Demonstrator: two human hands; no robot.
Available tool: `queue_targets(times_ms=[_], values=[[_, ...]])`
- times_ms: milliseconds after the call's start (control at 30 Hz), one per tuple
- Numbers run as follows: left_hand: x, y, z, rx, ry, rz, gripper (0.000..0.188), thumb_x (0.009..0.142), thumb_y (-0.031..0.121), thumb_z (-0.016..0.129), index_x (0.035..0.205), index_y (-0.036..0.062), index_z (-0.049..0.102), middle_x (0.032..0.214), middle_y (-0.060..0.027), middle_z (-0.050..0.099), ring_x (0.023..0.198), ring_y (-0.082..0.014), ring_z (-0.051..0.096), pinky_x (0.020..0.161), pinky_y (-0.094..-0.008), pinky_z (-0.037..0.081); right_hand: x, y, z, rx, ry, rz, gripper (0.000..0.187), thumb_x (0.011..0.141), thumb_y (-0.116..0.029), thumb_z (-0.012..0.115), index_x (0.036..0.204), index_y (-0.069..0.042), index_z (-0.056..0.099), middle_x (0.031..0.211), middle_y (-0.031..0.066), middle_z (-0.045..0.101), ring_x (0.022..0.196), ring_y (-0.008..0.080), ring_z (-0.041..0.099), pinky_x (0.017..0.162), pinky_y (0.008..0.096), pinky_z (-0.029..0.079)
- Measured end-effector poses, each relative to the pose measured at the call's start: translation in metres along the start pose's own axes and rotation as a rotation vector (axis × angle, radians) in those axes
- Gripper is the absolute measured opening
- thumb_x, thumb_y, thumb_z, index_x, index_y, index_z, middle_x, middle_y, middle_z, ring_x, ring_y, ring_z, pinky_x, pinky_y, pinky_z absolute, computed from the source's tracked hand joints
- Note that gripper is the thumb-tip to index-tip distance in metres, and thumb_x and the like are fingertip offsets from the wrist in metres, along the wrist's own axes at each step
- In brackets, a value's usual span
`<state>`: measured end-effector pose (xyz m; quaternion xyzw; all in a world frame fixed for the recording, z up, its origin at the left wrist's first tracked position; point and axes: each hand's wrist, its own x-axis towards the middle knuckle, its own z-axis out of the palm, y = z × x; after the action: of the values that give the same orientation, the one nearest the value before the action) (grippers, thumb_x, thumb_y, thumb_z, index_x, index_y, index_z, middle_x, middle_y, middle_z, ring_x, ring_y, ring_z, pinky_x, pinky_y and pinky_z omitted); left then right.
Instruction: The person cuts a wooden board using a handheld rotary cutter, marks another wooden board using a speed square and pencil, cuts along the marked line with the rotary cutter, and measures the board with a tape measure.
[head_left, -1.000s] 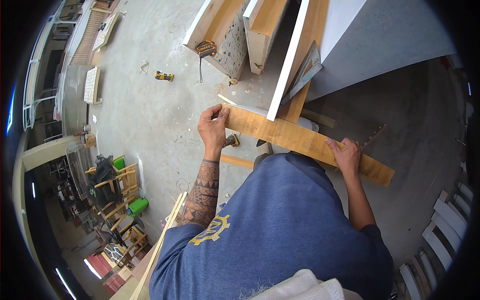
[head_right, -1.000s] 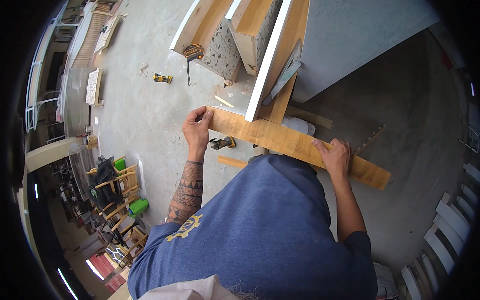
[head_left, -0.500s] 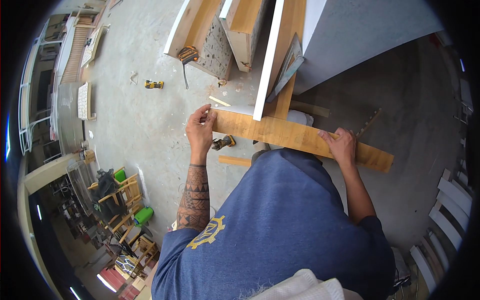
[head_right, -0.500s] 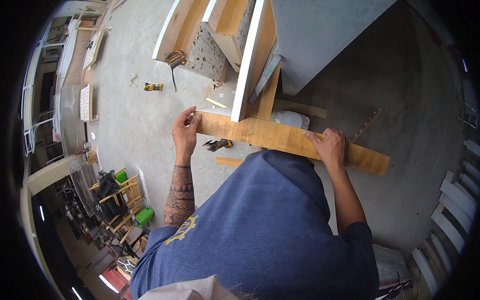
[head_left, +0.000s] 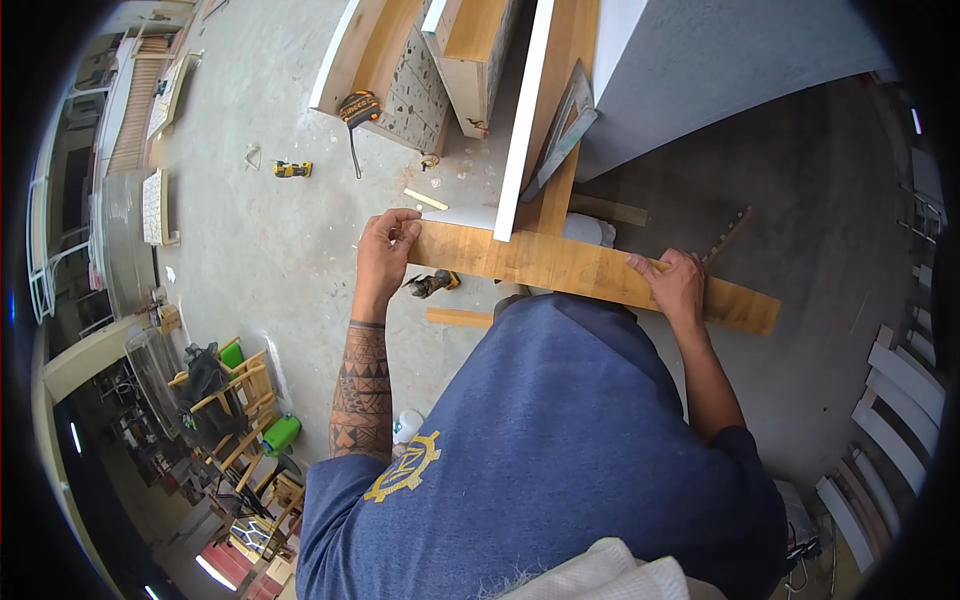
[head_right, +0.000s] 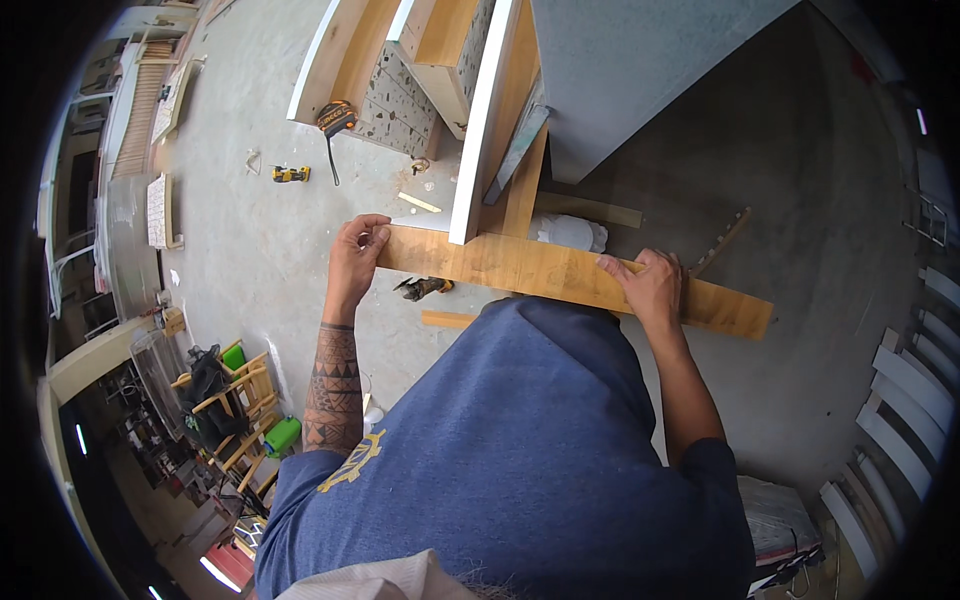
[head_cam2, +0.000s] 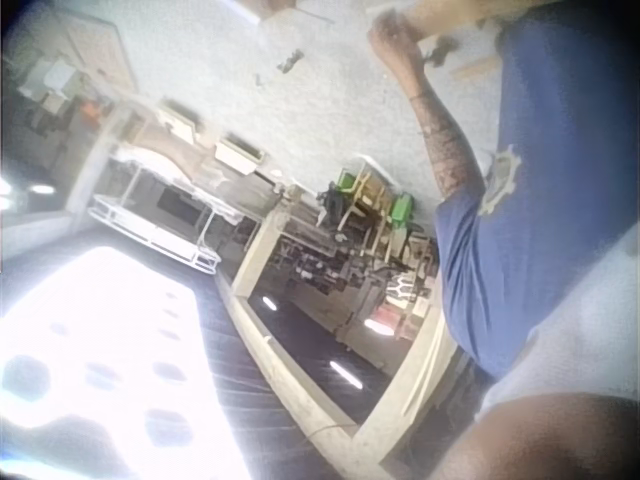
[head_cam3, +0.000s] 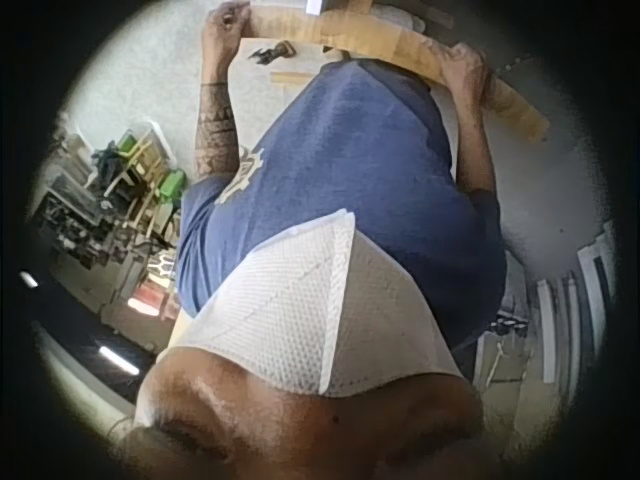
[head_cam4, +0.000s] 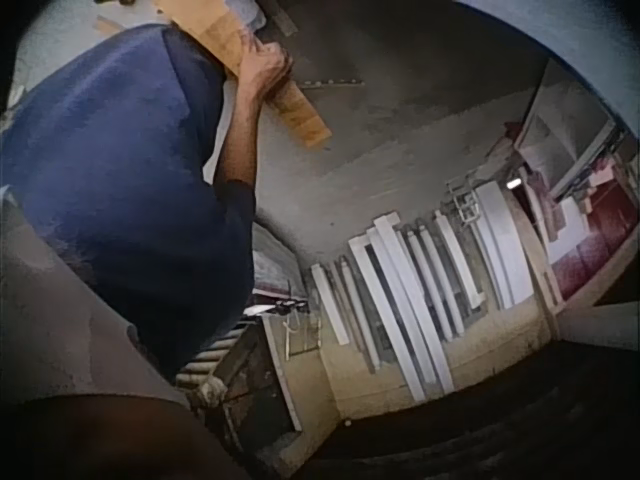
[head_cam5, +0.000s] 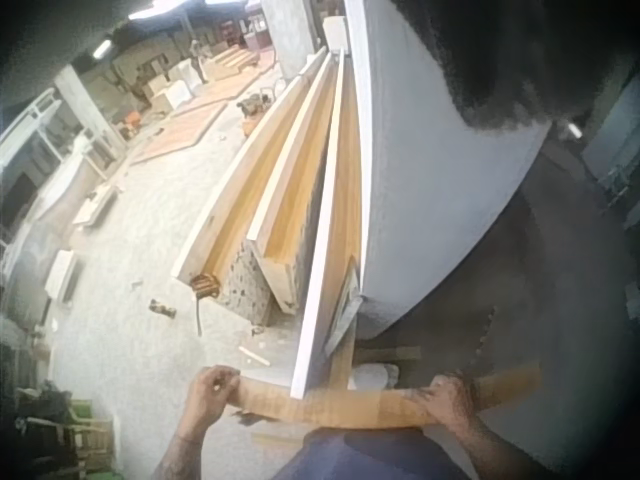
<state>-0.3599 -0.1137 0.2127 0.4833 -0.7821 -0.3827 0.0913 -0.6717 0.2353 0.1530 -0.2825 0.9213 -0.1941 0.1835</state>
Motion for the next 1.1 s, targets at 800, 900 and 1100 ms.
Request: queue_targets(times_ms=[800, 900, 1100], values=[[0.009, -0.023, 0.004, -0.089, -0.085, 0.016, 0.019, 0.106, 0.020, 0.072, 0.121, 0.0082, 0.073, 0.108, -0.0044, 0.067, 0.092, -0.0143, 0.063, 0.083, -0.0313, 0.055, 0.002, -0.107, 0.034, 0.112, -0.036, -0.320, 0.046, 0.084, -0.043, 0.090, 0.114, -0.011, 0.074, 0.118, 0.0093, 0.069, 0.131, 0.0327, 0.052, 0.129, 0.0672, 0.013], [0.009, -0.026, 0.002, -0.133, -0.102, -0.013, 0.020, 0.105, 0.021, 0.074, 0.120, 0.0080, 0.073, 0.110, -0.0083, 0.068, 0.095, -0.0182, 0.065, 0.088, -0.0344, 0.056, 0.005, -0.121, 0.027, 0.134, -0.056, -0.279, 0.044, 0.084, -0.042, 0.090, 0.109, -0.010, 0.073, 0.114, 0.0095, 0.069, 0.130, 0.0325, 0.053, 0.129, 0.0677, 0.011], [0.012, -0.024, 0.000, -0.168, -0.145, -0.019, 0.022, 0.104, 0.023, 0.075, 0.121, 0.0077, 0.073, 0.110, -0.0082, 0.067, 0.094, -0.0176, 0.064, 0.087, -0.0337, 0.056, -0.017, -0.132, 0.030, 0.176, 0.149, -0.421, 0.036, 0.084, -0.032, 0.090, 0.104, -0.009, 0.071, 0.110, 0.0106, 0.063, 0.117, 0.0334, 0.057, 0.115, 0.0542, 0.038]])
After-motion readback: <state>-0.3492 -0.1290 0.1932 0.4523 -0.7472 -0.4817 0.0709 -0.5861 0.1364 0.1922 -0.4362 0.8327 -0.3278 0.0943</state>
